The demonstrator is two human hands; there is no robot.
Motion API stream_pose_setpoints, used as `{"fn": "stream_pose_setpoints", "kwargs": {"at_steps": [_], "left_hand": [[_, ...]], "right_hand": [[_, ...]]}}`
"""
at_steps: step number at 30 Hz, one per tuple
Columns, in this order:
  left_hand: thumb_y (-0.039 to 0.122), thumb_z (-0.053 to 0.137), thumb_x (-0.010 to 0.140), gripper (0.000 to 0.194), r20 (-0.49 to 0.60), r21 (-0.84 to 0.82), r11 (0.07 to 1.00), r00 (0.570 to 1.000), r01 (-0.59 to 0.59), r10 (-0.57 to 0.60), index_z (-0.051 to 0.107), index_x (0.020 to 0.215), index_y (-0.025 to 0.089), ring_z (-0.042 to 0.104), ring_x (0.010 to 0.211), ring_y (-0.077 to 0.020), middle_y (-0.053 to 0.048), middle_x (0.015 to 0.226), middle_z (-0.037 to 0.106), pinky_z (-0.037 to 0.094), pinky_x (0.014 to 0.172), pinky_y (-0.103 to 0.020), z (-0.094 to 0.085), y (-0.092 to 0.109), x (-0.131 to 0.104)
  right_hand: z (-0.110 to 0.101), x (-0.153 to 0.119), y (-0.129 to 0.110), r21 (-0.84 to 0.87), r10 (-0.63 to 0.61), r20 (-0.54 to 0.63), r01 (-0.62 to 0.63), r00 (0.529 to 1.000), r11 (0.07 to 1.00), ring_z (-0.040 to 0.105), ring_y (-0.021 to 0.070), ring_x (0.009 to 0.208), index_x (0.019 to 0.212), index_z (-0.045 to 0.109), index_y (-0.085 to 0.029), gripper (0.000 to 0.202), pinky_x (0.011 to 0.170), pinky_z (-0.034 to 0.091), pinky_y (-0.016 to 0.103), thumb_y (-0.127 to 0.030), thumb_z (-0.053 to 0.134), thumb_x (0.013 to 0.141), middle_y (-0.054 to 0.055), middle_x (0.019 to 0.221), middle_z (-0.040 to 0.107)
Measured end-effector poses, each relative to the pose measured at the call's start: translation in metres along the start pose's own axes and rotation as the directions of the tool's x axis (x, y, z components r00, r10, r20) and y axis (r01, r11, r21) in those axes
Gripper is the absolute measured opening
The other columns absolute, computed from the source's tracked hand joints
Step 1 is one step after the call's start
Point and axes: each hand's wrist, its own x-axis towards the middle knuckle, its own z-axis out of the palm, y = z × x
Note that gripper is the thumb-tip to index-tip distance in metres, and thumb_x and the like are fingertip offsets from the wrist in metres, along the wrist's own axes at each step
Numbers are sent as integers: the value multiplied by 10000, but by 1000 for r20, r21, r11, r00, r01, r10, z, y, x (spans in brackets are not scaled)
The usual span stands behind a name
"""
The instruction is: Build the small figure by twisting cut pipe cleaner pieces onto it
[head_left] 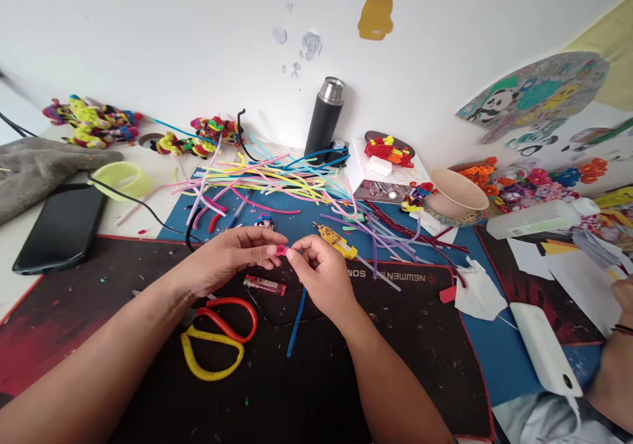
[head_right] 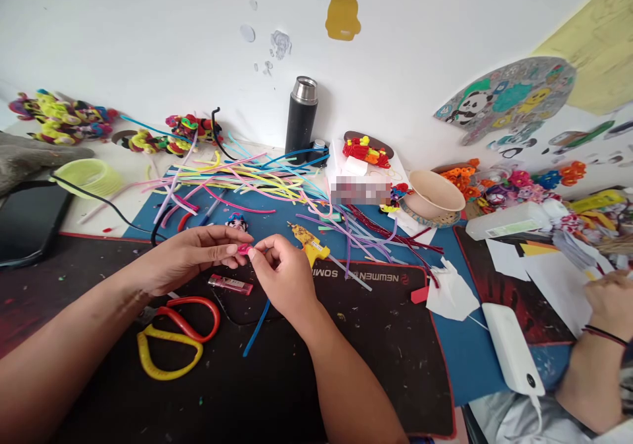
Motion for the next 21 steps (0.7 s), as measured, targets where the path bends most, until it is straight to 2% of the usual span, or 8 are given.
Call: {"fn": "stream_pose_setpoints", "kwargs": {"at_steps": [8, 14, 18, 21], "left_hand": [[544, 1029, 748, 418, 59, 124, 990, 997, -65, 58, 905, 968, 210, 673, 727, -151, -51, 832, 798, 548, 684, -228, 0, 1, 0], [559, 999, 781, 394, 47, 166, 980, 993, -114, 107, 878, 886, 200, 643, 717, -151, -44, 802, 766, 532, 679, -238, 2, 0, 0], [541, 1017, 765, 384, 27, 134, 984, 993, -120, 118, 882, 877, 198, 632, 689, -136, -30, 764, 750, 525, 660, -221, 5, 0, -1], [530, 1045, 728, 403, 23, 65, 994, 996, -87, 85, 891, 878, 189, 650, 684, -131, -37, 765, 759, 529, 648, -208, 6, 0, -1]], "right_hand": [[-1, 0, -1, 26, 21, 15, -21, 1000, 999, 536, 148, 575, 918, 675, -223, 279, 565, 403, 289, -493, 698, 981, -42, 642, 571], [1, 0, 3, 39, 25, 27, -26, 999, 999, 552, 147, 577, 940, 682, -224, 276, 563, 413, 286, -496, 704, 984, -41, 658, 576], [1, 0, 3, 52, 16, 40, -18, 999, 999, 573, 149, 589, 1012, 711, -221, 285, 568, 420, 282, -505, 703, 993, -38, 674, 594], [0, -1, 0, 75, 3, 32, -5, 999, 997, 553, 143, 579, 959, 701, -218, 292, 560, 404, 281, -507, 694, 996, -34, 665, 589]]}}
